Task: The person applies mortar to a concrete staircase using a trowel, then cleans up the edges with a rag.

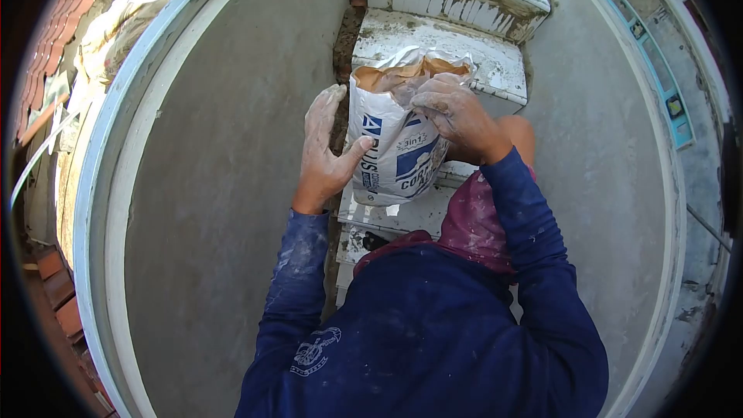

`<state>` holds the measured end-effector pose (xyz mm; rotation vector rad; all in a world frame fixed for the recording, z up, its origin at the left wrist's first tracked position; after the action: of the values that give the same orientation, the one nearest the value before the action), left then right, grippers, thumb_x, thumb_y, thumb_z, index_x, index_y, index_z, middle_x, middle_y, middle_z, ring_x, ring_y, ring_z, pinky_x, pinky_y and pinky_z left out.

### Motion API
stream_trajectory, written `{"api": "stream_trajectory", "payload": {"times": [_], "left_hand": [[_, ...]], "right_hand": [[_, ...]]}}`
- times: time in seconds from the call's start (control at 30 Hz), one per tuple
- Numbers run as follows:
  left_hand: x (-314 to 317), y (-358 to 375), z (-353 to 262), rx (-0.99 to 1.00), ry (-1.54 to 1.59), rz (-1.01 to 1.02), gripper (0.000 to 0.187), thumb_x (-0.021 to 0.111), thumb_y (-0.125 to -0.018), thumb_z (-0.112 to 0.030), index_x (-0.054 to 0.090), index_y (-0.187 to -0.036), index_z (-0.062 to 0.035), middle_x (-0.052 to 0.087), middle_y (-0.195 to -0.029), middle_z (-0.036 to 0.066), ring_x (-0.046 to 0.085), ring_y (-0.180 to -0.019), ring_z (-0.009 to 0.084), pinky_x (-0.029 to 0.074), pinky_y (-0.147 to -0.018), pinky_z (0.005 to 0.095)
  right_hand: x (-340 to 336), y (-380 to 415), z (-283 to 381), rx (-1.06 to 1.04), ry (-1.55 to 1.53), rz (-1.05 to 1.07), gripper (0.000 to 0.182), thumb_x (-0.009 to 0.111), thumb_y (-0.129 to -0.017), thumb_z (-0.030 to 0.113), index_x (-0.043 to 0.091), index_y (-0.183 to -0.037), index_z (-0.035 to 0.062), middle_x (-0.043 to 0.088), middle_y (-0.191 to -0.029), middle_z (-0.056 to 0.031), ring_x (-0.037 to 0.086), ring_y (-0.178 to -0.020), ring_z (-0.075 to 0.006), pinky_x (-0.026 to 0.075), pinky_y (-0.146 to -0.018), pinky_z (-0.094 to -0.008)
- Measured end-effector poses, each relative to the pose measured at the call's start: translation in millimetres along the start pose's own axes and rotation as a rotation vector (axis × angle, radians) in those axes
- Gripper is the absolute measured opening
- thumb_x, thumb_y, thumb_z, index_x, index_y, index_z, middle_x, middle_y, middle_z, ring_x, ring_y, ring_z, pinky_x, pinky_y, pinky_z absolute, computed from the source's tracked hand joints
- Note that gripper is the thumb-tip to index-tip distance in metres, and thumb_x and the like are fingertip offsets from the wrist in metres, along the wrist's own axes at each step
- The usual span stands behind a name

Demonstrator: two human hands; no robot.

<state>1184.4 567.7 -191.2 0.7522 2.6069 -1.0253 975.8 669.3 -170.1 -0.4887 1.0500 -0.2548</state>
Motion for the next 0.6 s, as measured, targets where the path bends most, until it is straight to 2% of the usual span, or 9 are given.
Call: {"api": "stream_trajectory", "payload": {"times": [0.1,0.13,0.23,0.3,0.43,0.5,0.6], "left_hand": [[19,-33,-6,0.266,-0.217,0.284,0.032,0.074,-0.078,-0.014,0.068,-0.109,-0.0093,0.063,-0.112,0.009,0.057,-0.110,0.0288,0.041,-0.101,0.0394],[25,-39,-3,0.196,-0.024,0.209,0.011,0.073,-0.076,-0.006,0.070,-0.087,-0.0090,0.066,-0.096,0.005,0.059,-0.099,0.0272,0.043,-0.092,0.0373],[35,-39,-4,0.182,0.007,0.238,0.014,0.073,-0.074,-0.002,0.068,-0.087,-0.0069,0.063,-0.093,0.007,0.058,-0.095,0.0266,0.045,-0.085,0.0367],[41,-40,-16,0.257,-0.026,0.167,0.014,0.073,-0.073,-0.002,0.067,-0.085,-0.0060,0.061,-0.090,0.008,0.056,-0.091,0.0265,0.046,-0.082,0.0366],[43,-41,-21,0.326,-0.105,0.114,0.013,0.071,-0.074,-0.001,0.066,-0.085,-0.0045,0.058,-0.086,0.009,0.054,-0.087,0.0264,0.047,-0.076,0.0364],[40,-43,-14,0.267,-0.064,0.108,0.012,0.070,-0.074,-0.001,0.065,-0.085,-0.0041,0.058,-0.086,0.009,0.055,-0.087,0.0268,0.047,-0.077,0.0367],[39,-43,-6,0.198,-0.017,0.164,0.010,0.069,-0.076,0.000,0.064,-0.084,-0.0035,0.059,-0.086,0.010,0.056,-0.086,0.0274,0.047,-0.077,0.0370]], "right_hand": [[2,0,11,-0.017,0.025,-0.022,0.011,0.065,-0.081,0.009,0.069,-0.090,0.0052,0.064,-0.092,-0.0088,0.058,-0.089,-0.0301,0.046,-0.081,-0.0386],[3,2,7,-0.013,0.034,-0.036,0.010,0.065,-0.081,0.009,0.069,-0.090,0.0052,0.064,-0.092,-0.0086,0.058,-0.089,-0.0301,0.046,-0.081,-0.0388],[1,11,5,0.041,0.038,-0.043,0.012,0.066,-0.081,0.010,0.070,-0.092,0.0065,0.064,-0.092,-0.0077,0.058,-0.090,-0.0295,0.045,-0.081,-0.0389],[4,13,9,0.037,0.033,-0.055,0.016,0.066,-0.079,0.011,0.070,-0.094,0.0083,0.063,-0.092,-0.0071,0.058,-0.089,-0.0292,0.044,-0.084,-0.0391],[9,15,18,-0.085,0.154,-0.226,0.022,0.067,-0.076,0.009,0.069,-0.097,0.0089,0.061,-0.091,-0.0061,0.057,-0.089,-0.0294,0.044,-0.086,-0.0404],[9,16,28,-0.130,0.240,-0.349,0.023,0.067,-0.075,0.007,0.068,-0.097,0.0082,0.060,-0.091,-0.0058,0.057,-0.089,-0.0296,0.044,-0.087,-0.0407],[30,23,16,0.014,0.062,-0.309,0.026,0.071,-0.072,0.004,0.068,-0.098,0.0070,0.063,-0.092,-0.0068,0.058,-0.093,-0.0301,0.044,-0.089,-0.0410]]}}
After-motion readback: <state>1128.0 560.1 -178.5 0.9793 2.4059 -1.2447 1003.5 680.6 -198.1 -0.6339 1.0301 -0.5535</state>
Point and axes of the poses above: each hand's wrist, its own y-axis away from the middle knuckle, its own x-axis out of the palm, z = x × y, the point moved 4 cm from there along -y, towards the middle knuckle
